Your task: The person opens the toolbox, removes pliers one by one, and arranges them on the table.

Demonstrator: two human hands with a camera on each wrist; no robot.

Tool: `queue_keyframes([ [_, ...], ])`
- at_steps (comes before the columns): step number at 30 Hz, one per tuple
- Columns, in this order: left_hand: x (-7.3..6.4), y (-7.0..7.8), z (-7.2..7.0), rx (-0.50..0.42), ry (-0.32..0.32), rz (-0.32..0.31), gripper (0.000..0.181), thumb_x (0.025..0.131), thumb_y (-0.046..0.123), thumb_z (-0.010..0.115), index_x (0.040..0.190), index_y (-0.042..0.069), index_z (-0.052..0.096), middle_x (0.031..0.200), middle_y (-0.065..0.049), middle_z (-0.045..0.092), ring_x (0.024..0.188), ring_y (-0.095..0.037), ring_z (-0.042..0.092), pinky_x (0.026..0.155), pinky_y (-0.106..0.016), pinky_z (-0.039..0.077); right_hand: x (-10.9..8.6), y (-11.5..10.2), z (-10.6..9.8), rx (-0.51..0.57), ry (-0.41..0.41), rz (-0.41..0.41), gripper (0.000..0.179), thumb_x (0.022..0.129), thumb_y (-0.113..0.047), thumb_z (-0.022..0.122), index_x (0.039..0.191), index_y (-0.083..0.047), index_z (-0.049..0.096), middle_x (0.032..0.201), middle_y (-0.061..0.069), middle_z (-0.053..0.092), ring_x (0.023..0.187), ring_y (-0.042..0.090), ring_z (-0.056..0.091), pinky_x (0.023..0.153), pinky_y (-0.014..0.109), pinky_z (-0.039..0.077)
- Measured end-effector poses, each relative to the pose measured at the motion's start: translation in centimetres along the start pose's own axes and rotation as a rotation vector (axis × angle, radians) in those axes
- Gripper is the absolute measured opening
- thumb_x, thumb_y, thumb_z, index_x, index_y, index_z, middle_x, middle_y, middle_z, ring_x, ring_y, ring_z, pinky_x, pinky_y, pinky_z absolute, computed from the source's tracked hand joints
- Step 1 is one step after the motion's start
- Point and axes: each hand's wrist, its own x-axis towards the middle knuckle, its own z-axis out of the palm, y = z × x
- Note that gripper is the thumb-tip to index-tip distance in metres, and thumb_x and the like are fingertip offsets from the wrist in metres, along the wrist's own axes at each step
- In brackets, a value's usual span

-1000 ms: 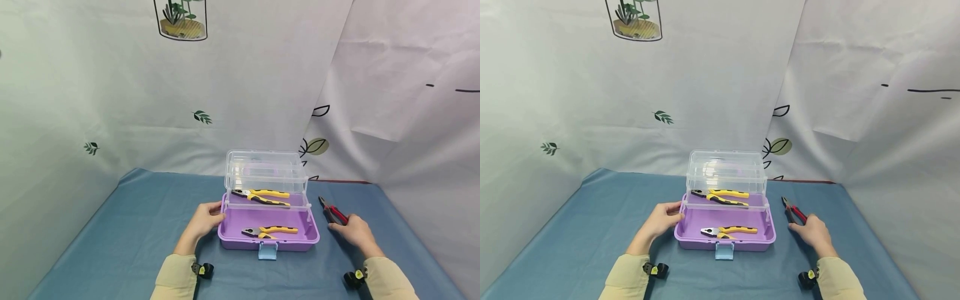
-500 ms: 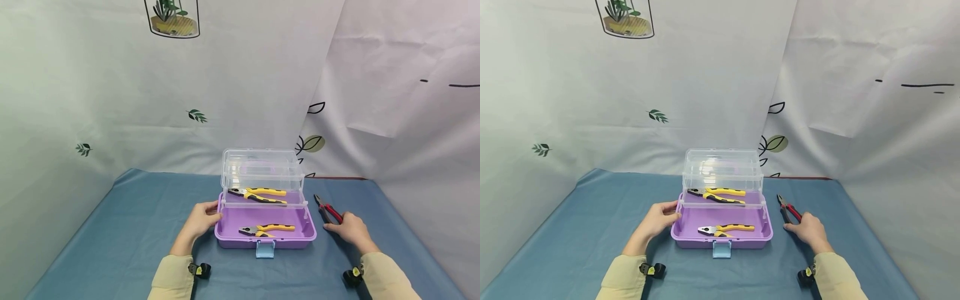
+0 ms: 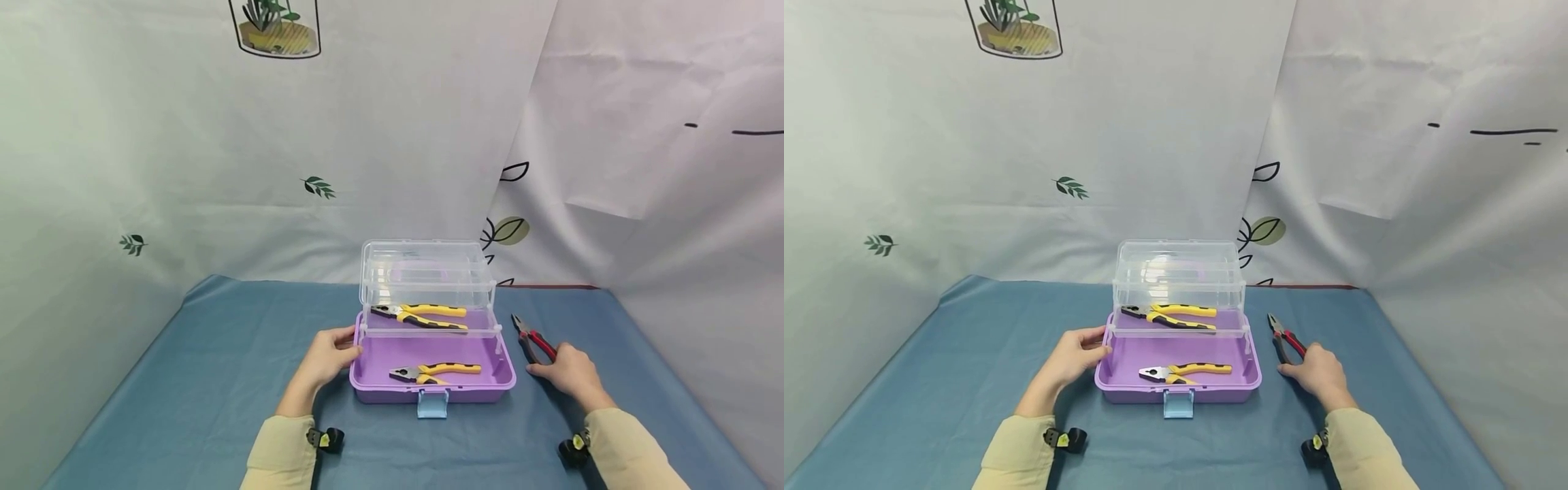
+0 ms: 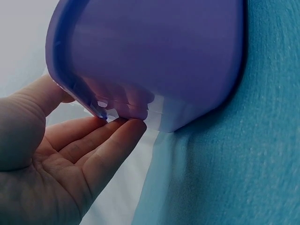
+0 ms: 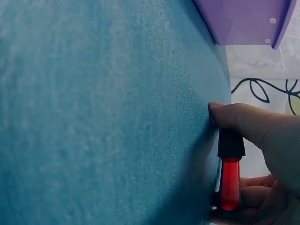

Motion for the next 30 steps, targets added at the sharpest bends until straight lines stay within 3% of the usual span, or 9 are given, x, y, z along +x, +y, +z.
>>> queue_keyframes([
  [30, 0.24, -0.19, -0.07, 0.026, -0.003, -0.007, 0.051, 0.085, 0.001, 0.063, 0.133, -0.006, 0.049, 0.119, -0.026, 0.062, 0.105, -0.031, 0.065, 0.076, -0.036, 0.059, -0.40, 0.13, 0.61, -0.007, 0.016, -0.009, 0.063, 0.074, -0.050, 0.074, 0.093, 0.006, 0.052, 0.073, 0.013, 0.052, 0.065, 0.023, 0.049, 0.053, 0.029, 0.039],
])
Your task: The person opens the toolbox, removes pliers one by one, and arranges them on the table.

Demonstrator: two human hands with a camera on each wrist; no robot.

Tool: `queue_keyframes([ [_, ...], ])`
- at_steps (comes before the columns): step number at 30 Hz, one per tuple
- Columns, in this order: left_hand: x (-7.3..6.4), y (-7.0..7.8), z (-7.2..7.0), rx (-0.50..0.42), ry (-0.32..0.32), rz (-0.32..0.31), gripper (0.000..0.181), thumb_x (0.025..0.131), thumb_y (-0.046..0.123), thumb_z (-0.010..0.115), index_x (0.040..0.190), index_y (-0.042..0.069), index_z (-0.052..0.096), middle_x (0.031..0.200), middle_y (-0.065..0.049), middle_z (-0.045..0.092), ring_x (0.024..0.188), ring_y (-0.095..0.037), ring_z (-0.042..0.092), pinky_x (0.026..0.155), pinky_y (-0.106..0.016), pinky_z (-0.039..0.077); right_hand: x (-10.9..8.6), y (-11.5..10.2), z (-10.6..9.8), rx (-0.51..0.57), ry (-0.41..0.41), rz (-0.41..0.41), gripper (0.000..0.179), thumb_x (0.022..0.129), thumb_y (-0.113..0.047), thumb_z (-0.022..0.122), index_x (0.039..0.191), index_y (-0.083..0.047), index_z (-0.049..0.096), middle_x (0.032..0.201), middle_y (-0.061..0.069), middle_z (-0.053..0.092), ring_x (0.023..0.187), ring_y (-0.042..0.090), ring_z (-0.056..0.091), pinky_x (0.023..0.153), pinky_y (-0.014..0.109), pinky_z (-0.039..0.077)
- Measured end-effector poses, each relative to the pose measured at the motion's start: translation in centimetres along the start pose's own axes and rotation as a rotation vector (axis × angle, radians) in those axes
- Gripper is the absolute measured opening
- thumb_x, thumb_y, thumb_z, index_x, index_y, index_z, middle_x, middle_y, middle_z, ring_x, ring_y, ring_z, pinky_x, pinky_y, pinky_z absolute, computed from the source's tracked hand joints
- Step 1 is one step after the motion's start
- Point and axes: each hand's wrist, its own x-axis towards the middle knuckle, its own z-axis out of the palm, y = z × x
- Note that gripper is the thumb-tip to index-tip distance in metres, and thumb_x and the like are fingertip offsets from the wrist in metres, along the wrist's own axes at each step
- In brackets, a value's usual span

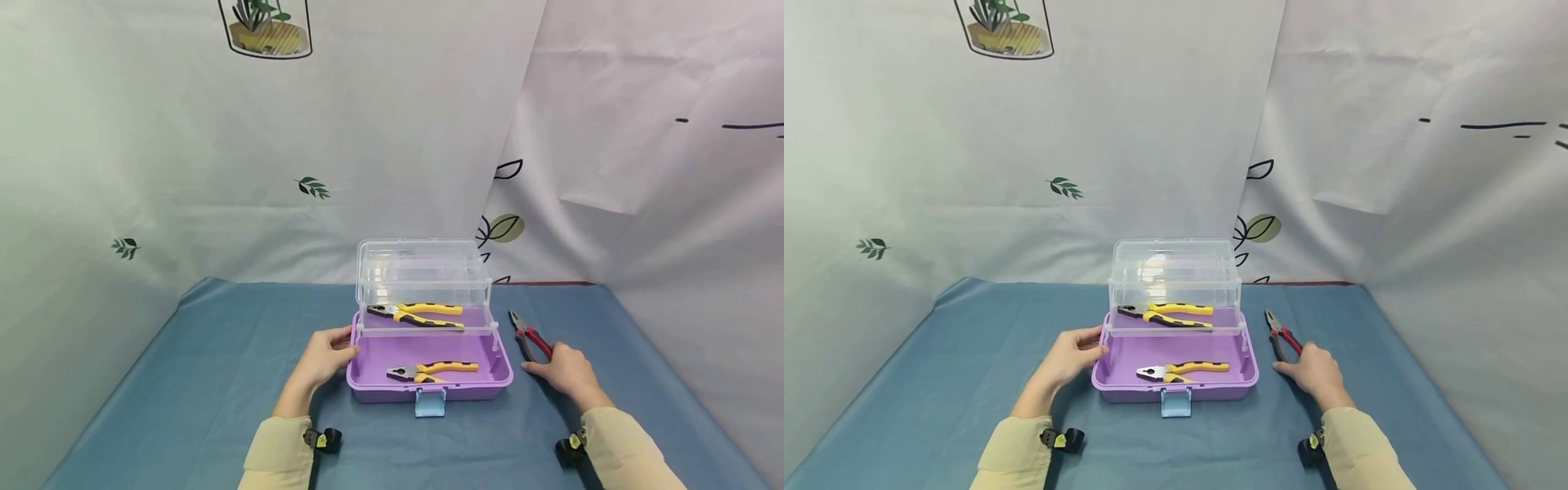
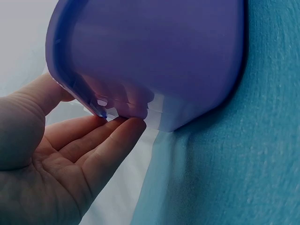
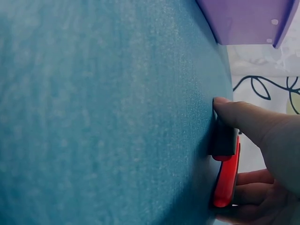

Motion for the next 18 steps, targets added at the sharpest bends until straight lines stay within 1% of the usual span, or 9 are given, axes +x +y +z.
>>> queue_keyframes([
  [10, -0.09, 0.02, 0.08, -0.020, 0.005, 0.002, 0.050, 0.083, -0.003, 0.063, 0.132, -0.009, 0.049, 0.116, -0.027, 0.063, 0.102, -0.030, 0.066, 0.075, -0.037, 0.059, -0.36, 0.02, -0.05, -0.012, 0.009, -0.019, 0.061, 0.077, -0.049, 0.071, 0.093, 0.007, 0.052, 0.072, 0.013, 0.052, 0.063, 0.023, 0.049, 0.052, 0.029, 0.039],
  [14, -0.12, 0.06, 0.04, -0.019, 0.000, 0.012, 0.050, 0.083, -0.003, 0.062, 0.131, -0.010, 0.049, 0.115, -0.028, 0.063, 0.101, -0.029, 0.066, 0.074, -0.037, 0.060, -0.41, 0.08, 0.00, -0.020, 0.009, -0.021, 0.064, 0.078, -0.048, 0.070, 0.099, 0.009, 0.052, 0.074, 0.014, 0.054, 0.065, 0.023, 0.050, 0.053, 0.031, 0.042],
  [18, -0.06, 0.08, -0.12, -0.018, -0.006, 0.022, 0.051, 0.083, -0.002, 0.062, 0.131, -0.011, 0.049, 0.116, -0.030, 0.062, 0.101, -0.030, 0.065, 0.075, -0.038, 0.059, -0.36, 0.09, 0.13, -0.018, -0.003, -0.023, 0.071, 0.079, -0.050, 0.069, 0.107, 0.012, 0.050, 0.078, 0.016, 0.056, 0.067, 0.024, 0.052, 0.055, 0.033, 0.045],
])
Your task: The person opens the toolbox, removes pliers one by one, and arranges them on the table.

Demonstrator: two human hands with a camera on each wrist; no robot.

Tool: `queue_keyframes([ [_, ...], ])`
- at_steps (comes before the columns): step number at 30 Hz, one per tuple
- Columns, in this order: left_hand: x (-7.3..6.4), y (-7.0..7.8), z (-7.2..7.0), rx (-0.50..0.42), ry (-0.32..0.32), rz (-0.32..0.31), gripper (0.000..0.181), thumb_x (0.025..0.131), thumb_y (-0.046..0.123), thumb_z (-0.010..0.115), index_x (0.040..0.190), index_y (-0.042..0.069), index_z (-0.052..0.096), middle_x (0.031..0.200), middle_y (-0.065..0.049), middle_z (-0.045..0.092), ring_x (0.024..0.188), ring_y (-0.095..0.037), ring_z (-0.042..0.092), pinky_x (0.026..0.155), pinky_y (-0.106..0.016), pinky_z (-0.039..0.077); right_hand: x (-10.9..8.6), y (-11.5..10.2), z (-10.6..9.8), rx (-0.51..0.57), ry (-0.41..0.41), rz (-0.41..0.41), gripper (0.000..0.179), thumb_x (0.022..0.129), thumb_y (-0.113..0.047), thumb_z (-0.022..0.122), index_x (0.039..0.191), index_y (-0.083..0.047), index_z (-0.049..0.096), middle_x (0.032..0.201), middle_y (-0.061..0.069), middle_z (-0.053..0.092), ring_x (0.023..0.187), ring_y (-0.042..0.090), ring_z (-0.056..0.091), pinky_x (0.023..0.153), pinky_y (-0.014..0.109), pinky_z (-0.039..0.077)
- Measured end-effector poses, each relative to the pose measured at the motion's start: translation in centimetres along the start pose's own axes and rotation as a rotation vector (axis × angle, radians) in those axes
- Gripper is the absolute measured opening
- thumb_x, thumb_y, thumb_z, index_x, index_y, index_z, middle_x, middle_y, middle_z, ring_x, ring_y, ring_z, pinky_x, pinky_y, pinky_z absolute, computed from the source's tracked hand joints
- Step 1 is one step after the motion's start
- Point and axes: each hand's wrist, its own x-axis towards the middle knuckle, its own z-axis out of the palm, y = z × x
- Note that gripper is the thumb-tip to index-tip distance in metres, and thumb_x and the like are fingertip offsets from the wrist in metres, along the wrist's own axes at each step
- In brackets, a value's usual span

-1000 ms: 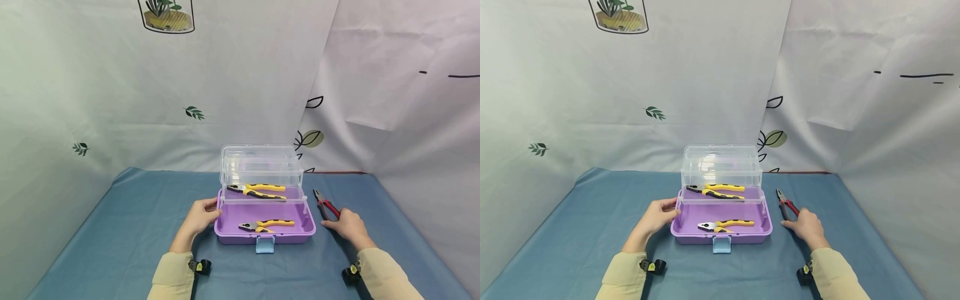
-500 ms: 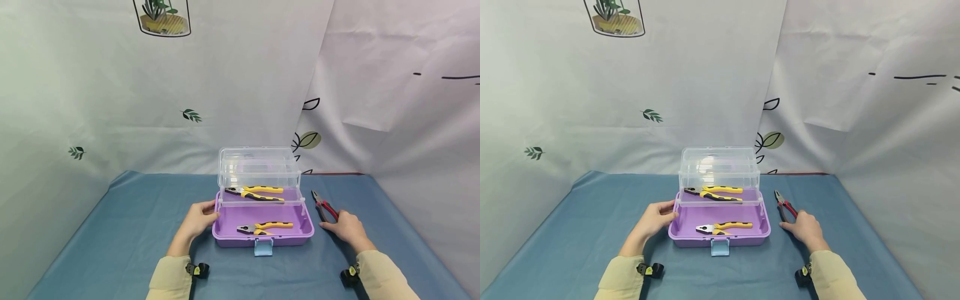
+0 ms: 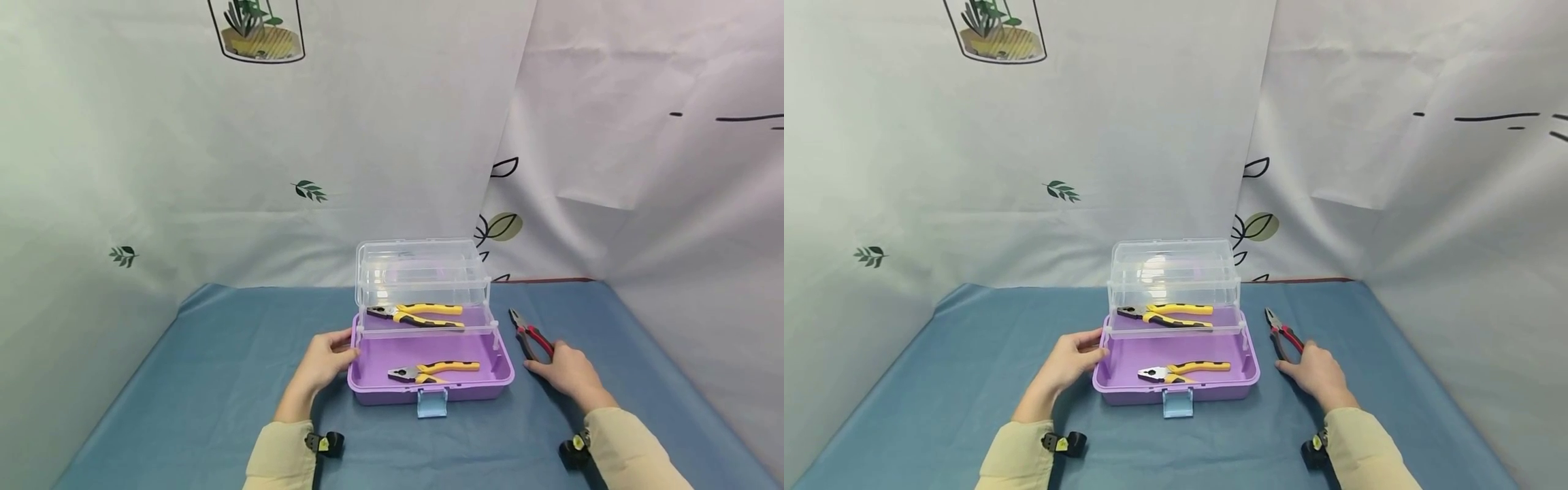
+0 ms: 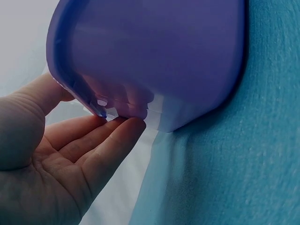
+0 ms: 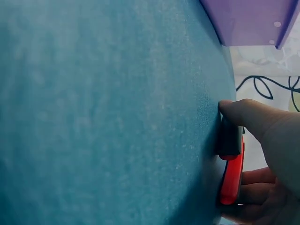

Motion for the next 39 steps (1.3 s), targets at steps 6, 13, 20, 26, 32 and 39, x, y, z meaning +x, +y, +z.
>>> queue_keyframes([
  [6, -0.1, 0.2, -0.2, -0.001, 0.005, -0.002, 0.051, 0.083, -0.001, 0.063, 0.132, -0.010, 0.049, 0.116, -0.029, 0.062, 0.103, -0.031, 0.065, 0.075, -0.039, 0.059, 0.4, 0.1, 0.0, 0.020, -0.007, -0.021, 0.075, 0.079, -0.053, 0.067, 0.112, 0.012, 0.051, 0.079, 0.015, 0.057, 0.070, 0.023, 0.052, 0.057, 0.032, 0.044],
  [13, -0.2, 0.0, -0.2, -0.020, 0.006, -0.009, 0.052, 0.083, -0.002, 0.063, 0.131, -0.010, 0.048, 0.118, -0.030, 0.061, 0.103, -0.032, 0.065, 0.074, -0.038, 0.060, 0.3, -0.8, -0.8, 0.015, 0.017, -0.021, 0.087, 0.083, -0.052, 0.063, 0.132, 0.016, 0.039, 0.118, 0.037, 0.052, 0.091, 0.036, 0.056, 0.080, 0.055, 0.051],
  [20, -0.2, -0.2, -0.3, -0.041, -0.006, -0.006, 0.052, 0.082, -0.003, 0.062, 0.131, -0.012, 0.048, 0.117, -0.032, 0.060, 0.102, -0.030, 0.065, 0.075, -0.038, 0.059, -0.4, -2.4, -2.0, 0.027, 0.076, -0.115, 0.079, 0.087, -0.049, 0.059, 0.134, 0.013, 0.041, 0.130, 0.038, 0.045, 0.113, 0.050, 0.049, 0.089, 0.061, 0.046],
  [26, -0.2, -0.2, 0.0, -0.060, -0.011, -0.007, 0.053, 0.082, -0.003, 0.063, 0.132, -0.012, 0.047, 0.118, -0.032, 0.060, 0.102, -0.033, 0.065, 0.075, -0.038, 0.059, -0.8, -3.6, -2.9, 0.029, 0.117, -0.168, 0.083, 0.087, -0.056, 0.056, 0.135, 0.011, 0.042, 0.133, 0.037, 0.045, 0.119, 0.052, 0.045, 0.091, 0.063, 0.045],
  [32, -0.2, -0.3, 0.1, -0.062, -0.004, -0.014, 0.054, 0.081, -0.003, 0.063, 0.132, -0.012, 0.047, 0.117, -0.031, 0.061, 0.103, -0.033, 0.065, 0.076, -0.038, 0.059, -1.2, -4.7, -3.7, 0.036, 0.146, -0.219, 0.076, 0.089, -0.049, 0.058, 0.135, 0.010, 0.043, 0.132, 0.034, 0.048, 0.116, 0.049, 0.049, 0.090, 0.061, 0.046],
  [39, -0.2, -0.1, 0.1, -0.063, 0.001, -0.002, 0.053, 0.081, -0.003, 0.064, 0.131, -0.011, 0.048, 0.116, -0.031, 0.061, 0.102, -0.033, 0.065, 0.076, -0.038, 0.059, -1.5, -6.1, -4.4, 0.069, 0.192, -0.274, 0.075, 0.089, -0.050, 0.057, 0.134, 0.009, 0.045, 0.131, 0.031, 0.051, 0.113, 0.045, 0.054, 0.090, 0.058, 0.048],
])
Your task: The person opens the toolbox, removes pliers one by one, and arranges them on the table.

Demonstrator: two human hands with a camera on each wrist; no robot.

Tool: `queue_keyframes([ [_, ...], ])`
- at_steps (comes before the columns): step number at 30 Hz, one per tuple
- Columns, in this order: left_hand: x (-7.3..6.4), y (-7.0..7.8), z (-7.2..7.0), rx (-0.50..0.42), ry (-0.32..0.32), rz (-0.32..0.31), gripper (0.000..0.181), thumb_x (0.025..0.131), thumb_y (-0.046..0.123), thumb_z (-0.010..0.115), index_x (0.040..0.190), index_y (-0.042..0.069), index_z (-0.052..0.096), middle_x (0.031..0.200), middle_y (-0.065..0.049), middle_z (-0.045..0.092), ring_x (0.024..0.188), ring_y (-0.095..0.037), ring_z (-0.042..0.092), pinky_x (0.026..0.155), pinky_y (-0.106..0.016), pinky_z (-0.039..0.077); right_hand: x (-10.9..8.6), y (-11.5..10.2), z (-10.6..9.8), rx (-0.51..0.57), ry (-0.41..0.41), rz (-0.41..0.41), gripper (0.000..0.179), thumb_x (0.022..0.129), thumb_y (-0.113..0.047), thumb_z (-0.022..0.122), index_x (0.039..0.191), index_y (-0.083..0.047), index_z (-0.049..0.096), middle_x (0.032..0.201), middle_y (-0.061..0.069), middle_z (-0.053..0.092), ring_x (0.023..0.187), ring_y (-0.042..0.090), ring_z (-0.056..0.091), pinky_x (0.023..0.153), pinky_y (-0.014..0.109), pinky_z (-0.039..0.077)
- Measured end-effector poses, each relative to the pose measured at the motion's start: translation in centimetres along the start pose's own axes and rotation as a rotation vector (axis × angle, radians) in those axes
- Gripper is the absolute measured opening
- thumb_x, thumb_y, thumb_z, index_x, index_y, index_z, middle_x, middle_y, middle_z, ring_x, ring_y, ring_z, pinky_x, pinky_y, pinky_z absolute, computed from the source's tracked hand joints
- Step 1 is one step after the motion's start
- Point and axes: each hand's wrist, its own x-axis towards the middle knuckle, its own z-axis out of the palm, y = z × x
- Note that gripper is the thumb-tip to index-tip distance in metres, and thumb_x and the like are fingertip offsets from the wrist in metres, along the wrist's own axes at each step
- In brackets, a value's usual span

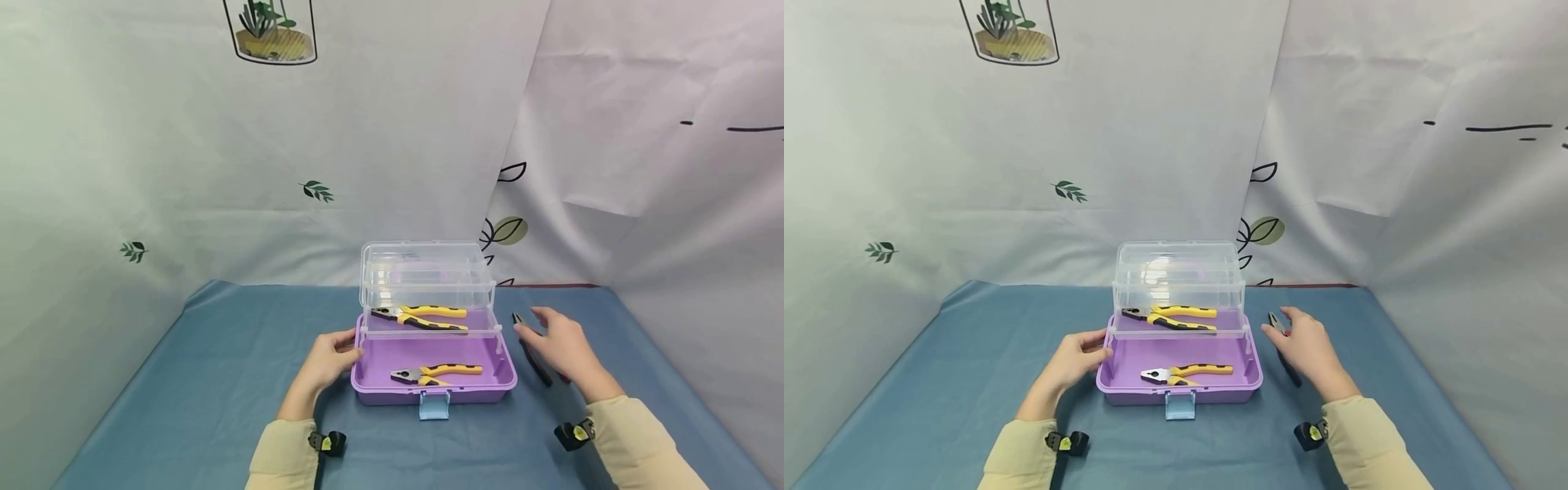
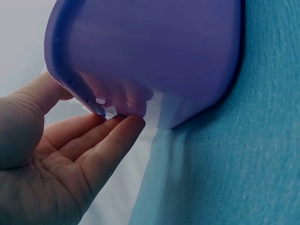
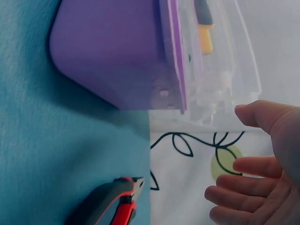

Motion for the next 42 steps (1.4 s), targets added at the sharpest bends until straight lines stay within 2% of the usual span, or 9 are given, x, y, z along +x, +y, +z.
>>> queue_keyframes([
  [7, 0.0, -0.1, 0.0, -0.017, 0.001, -0.010, 0.053, 0.081, -0.004, 0.064, 0.131, -0.011, 0.048, 0.116, -0.031, 0.061, 0.102, -0.032, 0.065, 0.076, -0.038, 0.059, 0.2, -1.0, 0.2, 0.027, -0.001, 0.006, 0.069, 0.090, -0.046, 0.057, 0.134, 0.006, 0.046, 0.132, 0.029, 0.052, 0.112, 0.042, 0.057, 0.091, 0.055, 0.049],
  [13, 0.0, 0.0, 0.0, -0.012, 0.002, -0.011, 0.053, 0.081, -0.003, 0.064, 0.131, -0.010, 0.049, 0.117, -0.030, 0.061, 0.102, -0.032, 0.066, 0.076, -0.038, 0.059, 0.4, -1.8, 0.2, 0.019, 0.012, -0.028, 0.064, 0.090, -0.041, 0.060, 0.132, 0.006, 0.048, 0.129, 0.028, 0.054, 0.105, 0.040, 0.061, 0.087, 0.053, 0.053],
  [21, 0.0, -0.1, -0.2, -0.015, -0.002, -0.011, 0.053, 0.081, -0.002, 0.064, 0.131, -0.010, 0.049, 0.117, -0.030, 0.062, 0.102, -0.031, 0.065, 0.075, -0.038, 0.059, 0.3, -2.9, 0.4, 0.004, 0.046, -0.090, 0.057, 0.089, -0.034, 0.063, 0.128, 0.006, 0.052, 0.124, 0.027, 0.058, 0.113, 0.042, 0.055, 0.093, 0.057, 0.047],
  [42, 0.2, -0.2, -0.1, -0.017, -0.012, 0.008, 0.051, 0.082, -0.003, 0.063, 0.130, -0.011, 0.050, 0.116, -0.031, 0.061, 0.101, -0.029, 0.066, 0.075, -0.039, 0.059, 1.2, -5.2, 1.0, 0.022, 0.007, -0.161, 0.056, 0.089, -0.033, 0.064, 0.129, 0.005, 0.053, 0.129, 0.026, 0.055, 0.120, 0.042, 0.050, 0.097, 0.057, 0.045],
])
